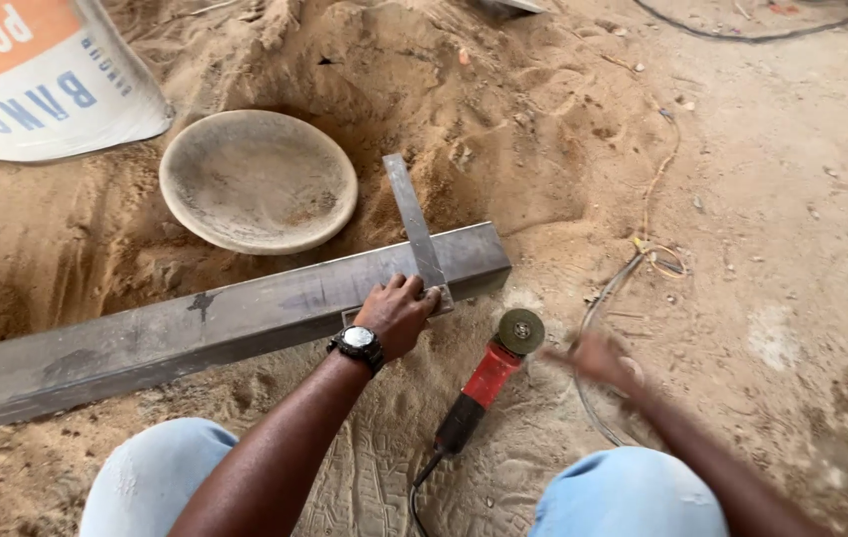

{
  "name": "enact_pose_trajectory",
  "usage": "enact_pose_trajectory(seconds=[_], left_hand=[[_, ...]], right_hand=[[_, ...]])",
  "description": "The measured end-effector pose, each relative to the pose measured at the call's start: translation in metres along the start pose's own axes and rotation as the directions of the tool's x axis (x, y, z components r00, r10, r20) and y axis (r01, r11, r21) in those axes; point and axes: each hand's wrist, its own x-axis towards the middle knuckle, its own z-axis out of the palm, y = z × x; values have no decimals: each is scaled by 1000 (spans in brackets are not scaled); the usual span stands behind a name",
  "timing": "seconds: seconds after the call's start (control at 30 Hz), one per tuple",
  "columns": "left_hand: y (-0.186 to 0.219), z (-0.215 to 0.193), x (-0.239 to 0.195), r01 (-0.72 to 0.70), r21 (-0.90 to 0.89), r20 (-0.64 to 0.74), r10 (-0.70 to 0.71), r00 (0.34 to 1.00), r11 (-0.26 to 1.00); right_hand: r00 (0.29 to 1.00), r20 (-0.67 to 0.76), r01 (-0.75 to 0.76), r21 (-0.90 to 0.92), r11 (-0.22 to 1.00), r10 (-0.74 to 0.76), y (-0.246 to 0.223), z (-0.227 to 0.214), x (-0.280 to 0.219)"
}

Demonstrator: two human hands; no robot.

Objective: The person sits on the ground and uses a tape measure and a square to mark a metal beam with a white marker. They measure and mark multiple points along the beam's length, then draw intersecting lines to form a cross pattern at the end of the beam.

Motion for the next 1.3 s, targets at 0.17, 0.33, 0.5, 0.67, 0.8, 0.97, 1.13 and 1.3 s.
enact_pose_trajectory(seconds=[0.17,0.33,0.5,0.67,0.8,0.97,1.13,1.3], left_hand=[[-1,8,-1,8,-32,17,-8,1000,999],[-1,13,-1,3,-55,-4,-3,1000,998],[-2,6,-3,2,-75,-25,-4,1000,997],[-4,17,0,-23,-96,-42,19,999,995],[-6,25,1,-31,-68,-30,29,999,997],[-7,21,2,-10,-62,22,12,1000,998],[-5,22,2,0,-64,7,0,1000,998],[-7,24,2,-16,-56,-26,15,1000,998]], right_hand=[[994,23,-82,788,611,104,-78,164,-38],[979,-202,127,593,795,-6,-120,182,-33],[938,-345,294,750,592,-29,-75,204,17],[957,-289,218,770,599,23,-16,114,-50],[966,-174,-82,500,862,193,22,-6,-169],[923,-216,-255,272,928,317,213,15,-124],[774,-371,-321,468,823,513,367,124,-97],[604,-552,-430,382,818,575,392,172,-81]])
